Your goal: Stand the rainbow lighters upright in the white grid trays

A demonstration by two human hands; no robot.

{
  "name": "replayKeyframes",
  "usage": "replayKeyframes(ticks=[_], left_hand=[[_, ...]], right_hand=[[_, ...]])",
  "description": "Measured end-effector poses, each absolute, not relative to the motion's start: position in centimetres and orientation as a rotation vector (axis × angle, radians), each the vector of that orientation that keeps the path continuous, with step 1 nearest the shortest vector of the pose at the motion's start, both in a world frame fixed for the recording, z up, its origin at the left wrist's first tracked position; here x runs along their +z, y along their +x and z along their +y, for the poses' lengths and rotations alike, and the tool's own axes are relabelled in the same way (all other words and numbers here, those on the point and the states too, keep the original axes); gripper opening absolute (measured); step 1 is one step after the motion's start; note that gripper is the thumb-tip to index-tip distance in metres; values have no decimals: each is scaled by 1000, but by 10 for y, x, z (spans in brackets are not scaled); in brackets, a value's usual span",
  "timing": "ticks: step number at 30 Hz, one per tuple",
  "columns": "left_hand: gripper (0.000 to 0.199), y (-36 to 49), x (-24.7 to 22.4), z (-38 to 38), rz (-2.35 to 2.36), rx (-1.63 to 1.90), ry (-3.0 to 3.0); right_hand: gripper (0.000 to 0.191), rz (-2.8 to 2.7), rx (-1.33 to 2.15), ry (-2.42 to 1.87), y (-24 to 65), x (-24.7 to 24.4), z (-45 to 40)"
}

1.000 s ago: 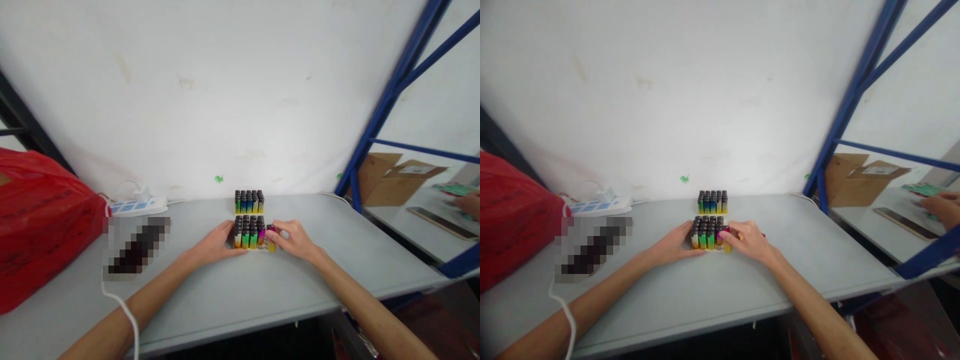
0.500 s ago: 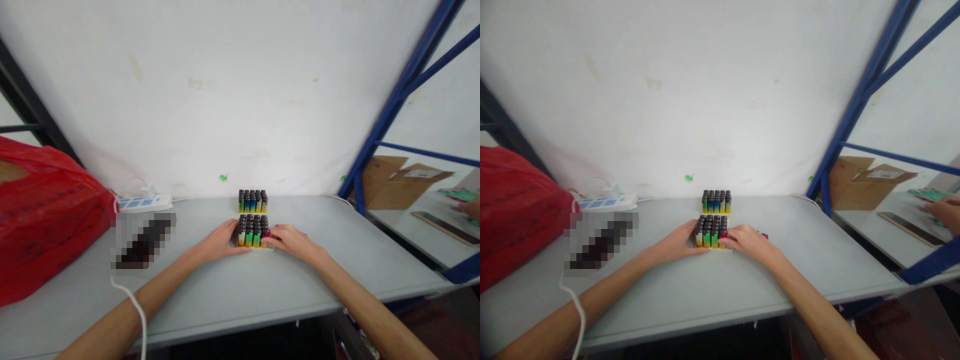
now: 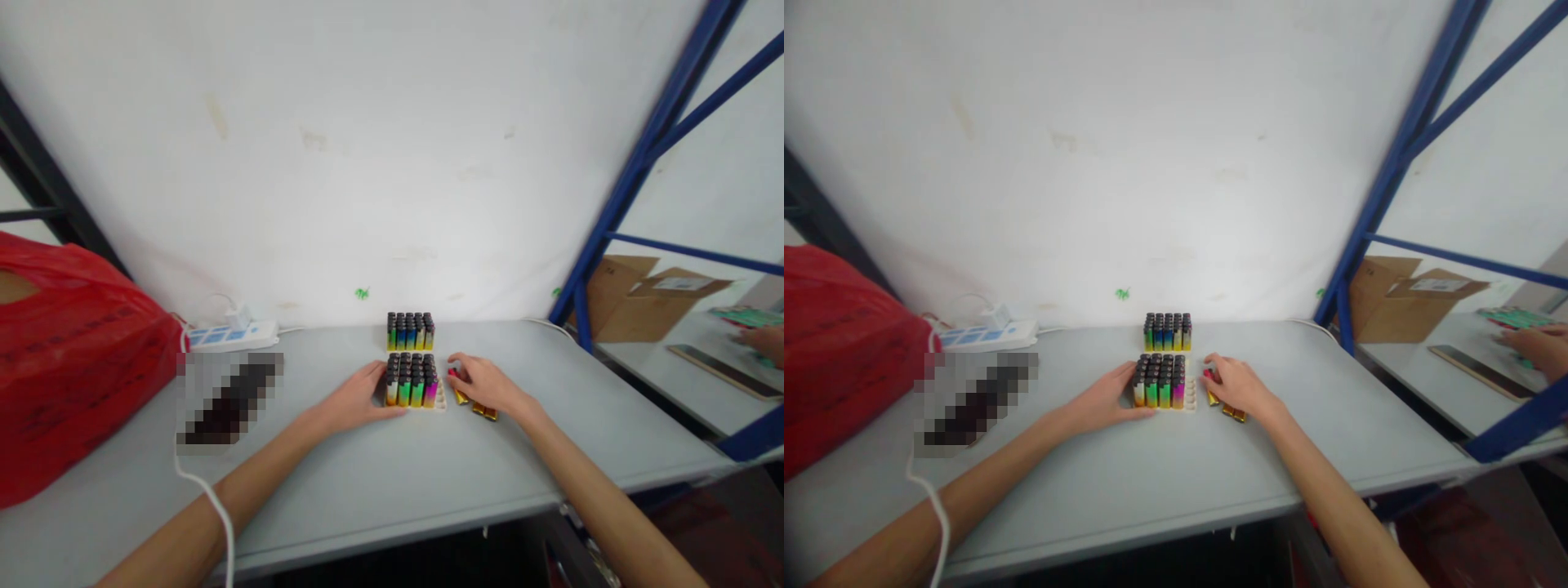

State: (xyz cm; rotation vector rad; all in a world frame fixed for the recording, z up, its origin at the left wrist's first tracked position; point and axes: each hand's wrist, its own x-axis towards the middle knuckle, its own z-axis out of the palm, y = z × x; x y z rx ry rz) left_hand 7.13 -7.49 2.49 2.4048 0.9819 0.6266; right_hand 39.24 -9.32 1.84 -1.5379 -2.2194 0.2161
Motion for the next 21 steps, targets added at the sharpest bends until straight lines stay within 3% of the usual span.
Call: replayKeyframes(ticks=[6,14,21], left_hand=[[72,71,26,-76,976,644,2402],[72,71,25,-74,962,637,2406],[73,70,22,-72,954,659,2402]], right_hand=[[27,-2046,350,-1404,383,18,-90],[51,-1430,1051,-1181,373,28,-91],[65,-1226,1181,-1146,363,33,-93]])
